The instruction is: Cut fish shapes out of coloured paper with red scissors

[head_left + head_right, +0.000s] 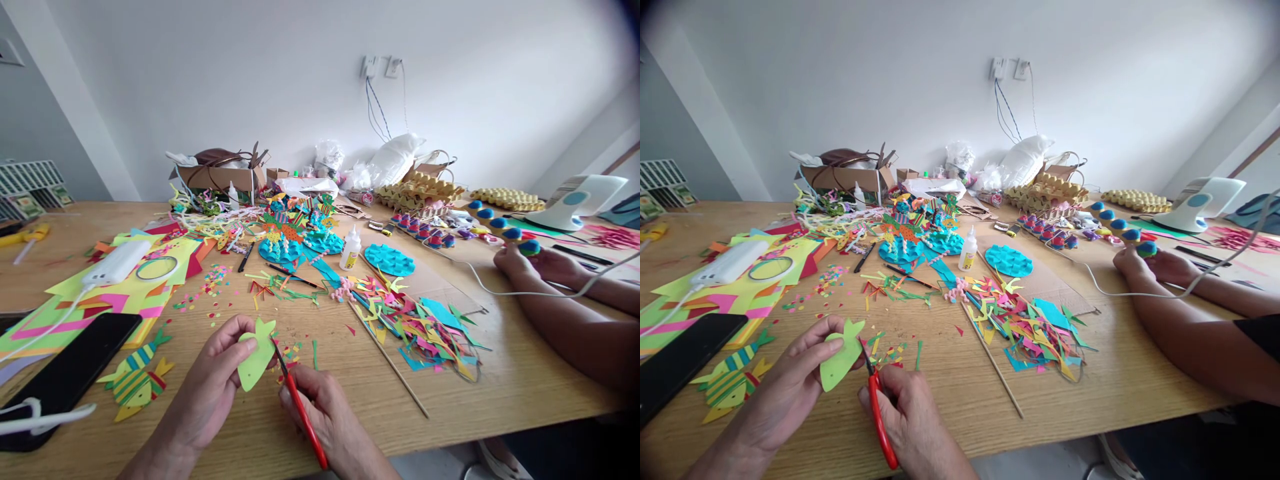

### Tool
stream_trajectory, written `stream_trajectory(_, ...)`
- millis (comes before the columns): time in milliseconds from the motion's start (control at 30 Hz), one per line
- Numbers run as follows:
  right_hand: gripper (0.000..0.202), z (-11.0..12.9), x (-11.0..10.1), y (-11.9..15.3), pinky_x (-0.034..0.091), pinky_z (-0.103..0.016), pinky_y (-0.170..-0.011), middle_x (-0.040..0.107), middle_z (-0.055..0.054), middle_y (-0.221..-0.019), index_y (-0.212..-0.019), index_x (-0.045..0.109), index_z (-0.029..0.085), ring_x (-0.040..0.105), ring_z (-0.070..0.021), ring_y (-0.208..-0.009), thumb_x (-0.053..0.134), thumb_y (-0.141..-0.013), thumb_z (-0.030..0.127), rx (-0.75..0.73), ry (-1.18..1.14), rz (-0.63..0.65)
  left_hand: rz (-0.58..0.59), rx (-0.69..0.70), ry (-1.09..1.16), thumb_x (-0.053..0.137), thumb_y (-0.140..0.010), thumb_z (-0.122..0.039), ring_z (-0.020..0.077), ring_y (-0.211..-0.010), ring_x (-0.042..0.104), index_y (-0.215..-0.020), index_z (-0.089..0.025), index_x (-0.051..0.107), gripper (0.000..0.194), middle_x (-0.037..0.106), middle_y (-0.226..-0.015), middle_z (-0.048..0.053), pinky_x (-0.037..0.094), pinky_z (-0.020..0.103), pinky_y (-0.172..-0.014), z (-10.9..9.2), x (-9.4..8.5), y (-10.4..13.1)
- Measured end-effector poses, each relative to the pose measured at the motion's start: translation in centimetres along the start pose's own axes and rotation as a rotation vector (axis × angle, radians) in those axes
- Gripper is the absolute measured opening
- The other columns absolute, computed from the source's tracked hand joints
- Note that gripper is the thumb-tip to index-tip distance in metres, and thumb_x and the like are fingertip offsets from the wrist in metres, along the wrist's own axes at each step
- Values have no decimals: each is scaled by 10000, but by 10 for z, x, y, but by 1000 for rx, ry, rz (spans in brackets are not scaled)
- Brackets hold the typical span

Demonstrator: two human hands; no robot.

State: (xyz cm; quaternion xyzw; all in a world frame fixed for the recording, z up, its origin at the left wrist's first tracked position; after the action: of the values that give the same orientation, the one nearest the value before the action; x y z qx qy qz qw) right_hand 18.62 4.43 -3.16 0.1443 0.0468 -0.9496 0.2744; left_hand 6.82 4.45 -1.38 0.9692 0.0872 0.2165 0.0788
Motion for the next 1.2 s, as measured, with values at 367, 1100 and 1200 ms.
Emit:
stream_trajectory(367, 283, 5, 1, 2, 233, -204, -482, 327, 56, -549, -581, 347, 186, 290, -81, -523, 398, -837, 294, -16, 30, 47, 6, -39, 22, 690, -642, -211, 122, -586, 565, -707, -197, 602, 111, 592, -605, -39, 485, 227, -613, 0, 0, 1)
stream_trajectory(1100, 299, 5, -4, 4, 212, -193, -463, 286, 63, -564, -589, 334, 184, 262, -76, -528, 426, -856, 284, -52, 124, 49, 130, -77, -22, 636, -716, -209, 138, -645, 594, -778, -213, 580, 84, 641, -669, -20, 496, 276, -665, 3, 2, -3)
stream_trajectory(1200, 310, 6, -5, 4, 212, -193, -460, 300, 63, -548, -583, 334, 184, 269, -75, -514, 438, -849, 304, -74, 178, 42, 139, -75, -40, 627, -727, -209, 137, -654, 601, -788, -219, 582, 76, 648, -677, -24, 509, 287, -680, 2, 2, -5)
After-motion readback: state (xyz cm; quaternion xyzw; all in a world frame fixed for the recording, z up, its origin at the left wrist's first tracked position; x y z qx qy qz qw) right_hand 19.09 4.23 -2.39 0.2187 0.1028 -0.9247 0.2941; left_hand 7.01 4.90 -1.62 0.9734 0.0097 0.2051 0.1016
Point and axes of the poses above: each hand's wrist, its own y-axis away from the middle knuckle, its own x-axis out of the palm, z = x × y, the point moved 9 cm from there along -y, towards the middle knuckle
